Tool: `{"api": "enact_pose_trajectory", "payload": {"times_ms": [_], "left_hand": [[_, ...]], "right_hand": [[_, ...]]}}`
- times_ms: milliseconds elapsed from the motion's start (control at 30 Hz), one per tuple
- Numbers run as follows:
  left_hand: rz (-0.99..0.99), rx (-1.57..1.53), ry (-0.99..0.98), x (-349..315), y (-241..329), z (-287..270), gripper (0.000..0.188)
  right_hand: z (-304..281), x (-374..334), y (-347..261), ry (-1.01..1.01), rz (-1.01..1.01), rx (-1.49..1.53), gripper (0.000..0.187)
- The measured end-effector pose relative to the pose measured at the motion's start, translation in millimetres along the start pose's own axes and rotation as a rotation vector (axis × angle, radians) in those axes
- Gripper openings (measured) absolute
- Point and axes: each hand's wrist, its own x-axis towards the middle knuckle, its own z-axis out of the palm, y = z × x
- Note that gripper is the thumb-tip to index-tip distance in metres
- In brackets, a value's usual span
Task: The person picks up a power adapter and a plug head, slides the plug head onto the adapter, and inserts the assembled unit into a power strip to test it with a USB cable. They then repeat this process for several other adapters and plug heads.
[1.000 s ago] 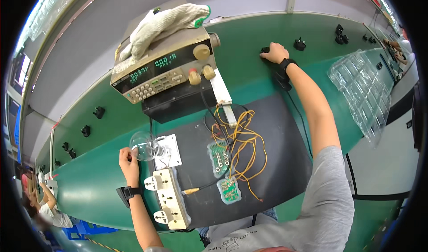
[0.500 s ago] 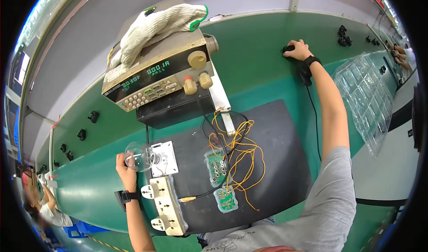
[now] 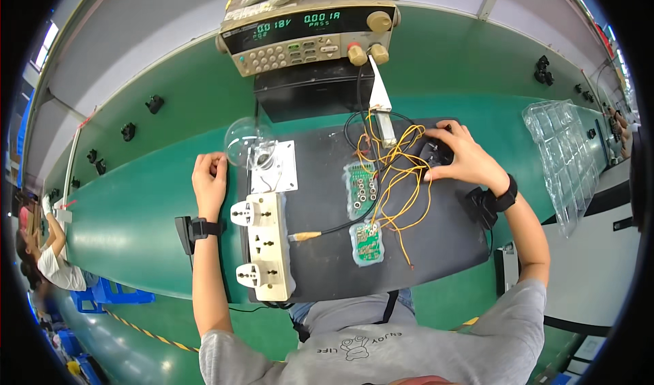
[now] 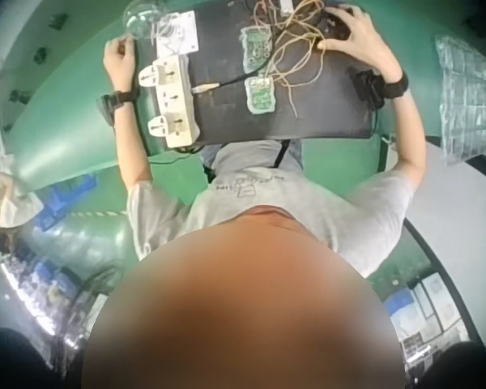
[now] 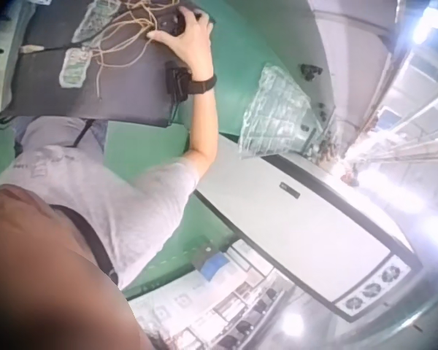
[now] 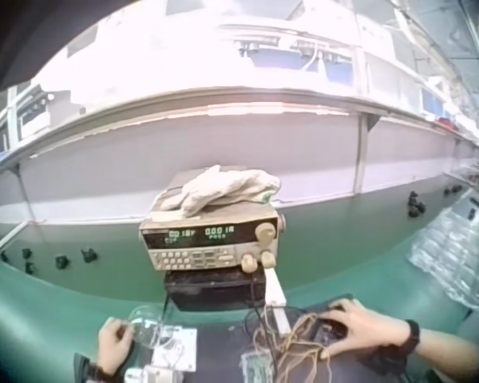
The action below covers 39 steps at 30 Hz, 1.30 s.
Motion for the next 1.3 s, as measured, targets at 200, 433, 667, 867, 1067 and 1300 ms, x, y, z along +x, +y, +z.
{"api": "enact_pose_trajectory", "payload": {"times_ms": [200,433,667,867,1067,1300], "left_hand": [[0.005,-0.062,-0.024,-8,0,0,0.011],[0.004,-0.088,-0.032,-9,1,-2,0.011],[0.046,-0.09,-0.032,-10,-2,-2,0.009],[0.077,-0.087,-0.011,-10,-9,3,0.007],[0.041,-0.061,-0.05,-12,-9,4,0.007],[0.075,-0.09,-0.037,-16,-7,4,0.008]], "right_hand": [[-15,7,16,0.114,0.413,0.419,0.078],[-7,19,18,0.02,0.528,0.353,0.068],[3,19,13,0.436,0.22,0.014,0.046],[-14,7,-62,0.486,-0.163,-0.129,0.041],[12,-3,-158,0.084,-0.467,-0.059,0.049],[44,38,-217,-0.061,-0.549,0.084,0.065]]}}
